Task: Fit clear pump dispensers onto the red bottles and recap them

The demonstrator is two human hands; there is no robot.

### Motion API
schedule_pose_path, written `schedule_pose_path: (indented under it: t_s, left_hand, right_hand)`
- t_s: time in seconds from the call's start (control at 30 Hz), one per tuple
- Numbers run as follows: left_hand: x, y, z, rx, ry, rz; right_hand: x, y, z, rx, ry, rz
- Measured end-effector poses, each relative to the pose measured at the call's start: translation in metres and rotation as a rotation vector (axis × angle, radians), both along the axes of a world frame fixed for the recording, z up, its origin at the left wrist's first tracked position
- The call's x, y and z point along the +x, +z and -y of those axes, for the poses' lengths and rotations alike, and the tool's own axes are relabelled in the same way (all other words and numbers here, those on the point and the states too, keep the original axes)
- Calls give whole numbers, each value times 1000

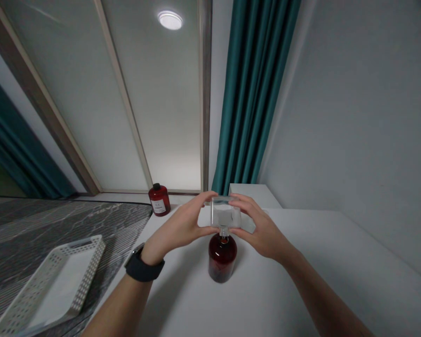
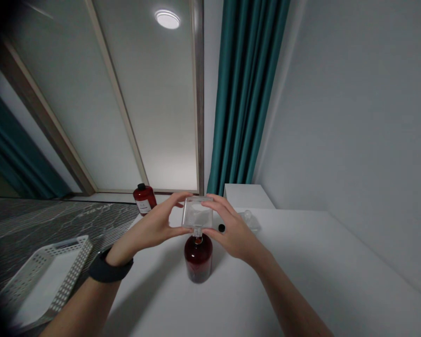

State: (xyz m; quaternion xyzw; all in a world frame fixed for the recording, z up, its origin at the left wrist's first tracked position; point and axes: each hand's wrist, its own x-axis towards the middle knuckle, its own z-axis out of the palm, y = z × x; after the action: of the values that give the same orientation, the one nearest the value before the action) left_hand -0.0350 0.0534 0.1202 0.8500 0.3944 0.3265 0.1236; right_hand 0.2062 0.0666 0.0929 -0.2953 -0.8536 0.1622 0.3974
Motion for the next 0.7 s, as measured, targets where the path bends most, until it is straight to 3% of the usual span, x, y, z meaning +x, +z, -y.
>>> schedule_pose_path:
  t_s: [0.7]
  left_hand:
    - [1, 4, 2, 14, -7, -21]
  right_hand:
    - [2, 3, 1, -25, 1, 17]
